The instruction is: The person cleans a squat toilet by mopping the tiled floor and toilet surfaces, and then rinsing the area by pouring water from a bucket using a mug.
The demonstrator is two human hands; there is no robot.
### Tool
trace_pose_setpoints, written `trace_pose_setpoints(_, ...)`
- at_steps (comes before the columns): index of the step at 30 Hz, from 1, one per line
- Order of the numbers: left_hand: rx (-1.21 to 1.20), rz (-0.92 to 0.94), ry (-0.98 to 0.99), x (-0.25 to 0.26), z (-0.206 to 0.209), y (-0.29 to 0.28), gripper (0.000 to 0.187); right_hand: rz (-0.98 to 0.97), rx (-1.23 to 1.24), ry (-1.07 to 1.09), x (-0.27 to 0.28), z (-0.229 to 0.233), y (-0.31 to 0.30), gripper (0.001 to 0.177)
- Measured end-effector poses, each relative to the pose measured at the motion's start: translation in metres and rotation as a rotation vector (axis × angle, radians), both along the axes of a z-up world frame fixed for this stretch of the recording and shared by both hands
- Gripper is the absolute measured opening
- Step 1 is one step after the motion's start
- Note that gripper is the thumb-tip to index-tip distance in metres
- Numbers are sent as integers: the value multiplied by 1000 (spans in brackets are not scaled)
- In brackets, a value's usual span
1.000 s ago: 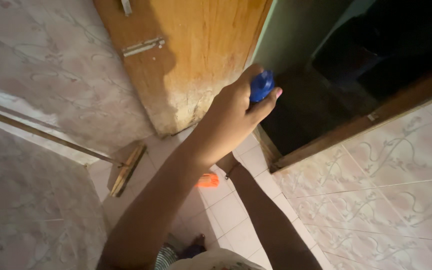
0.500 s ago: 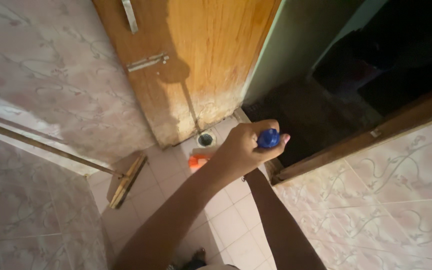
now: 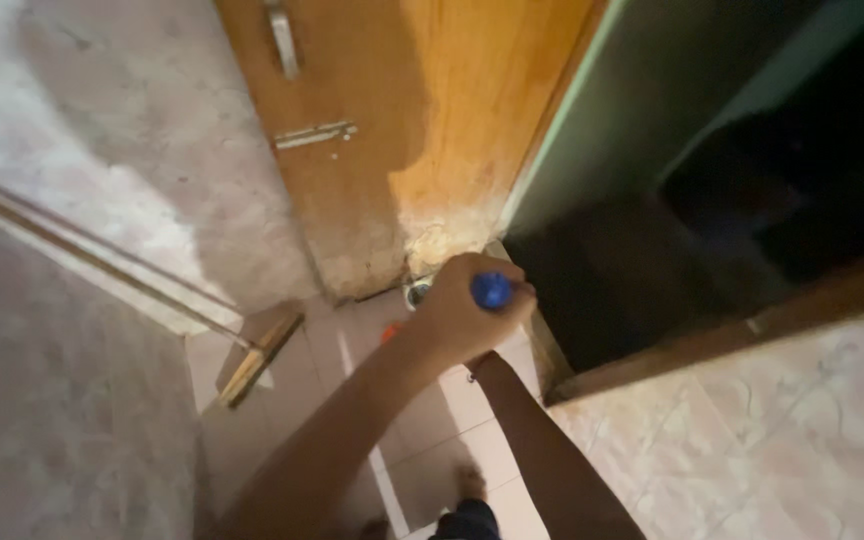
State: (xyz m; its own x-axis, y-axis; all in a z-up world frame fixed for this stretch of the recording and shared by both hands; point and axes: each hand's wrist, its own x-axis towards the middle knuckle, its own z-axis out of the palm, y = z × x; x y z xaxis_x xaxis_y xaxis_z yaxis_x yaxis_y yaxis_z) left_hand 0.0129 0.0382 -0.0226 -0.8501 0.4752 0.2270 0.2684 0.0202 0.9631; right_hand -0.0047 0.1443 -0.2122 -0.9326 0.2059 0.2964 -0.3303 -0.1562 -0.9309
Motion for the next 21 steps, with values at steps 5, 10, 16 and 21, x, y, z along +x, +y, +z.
trace_pose_setpoints(5, -78, 184, 73, -13, 31, -6, 23, 645, -508, -145, -47, -103, 14, 47)
trace_pose_setpoints(10, -113, 285, 48, 5, 52, -33, 24, 722, -57, -81, -58, -101, -25, 42)
trace_pose_setpoints(16, -163, 622, 163, 54, 44, -79, 23, 1208, -1041, -159, -32, -97, -117, 28)
trace_pose_setpoints(21, -283, 901, 248, 102, 48, -111, 24, 1138, -1063, -816, 28, -68, -168, 23)
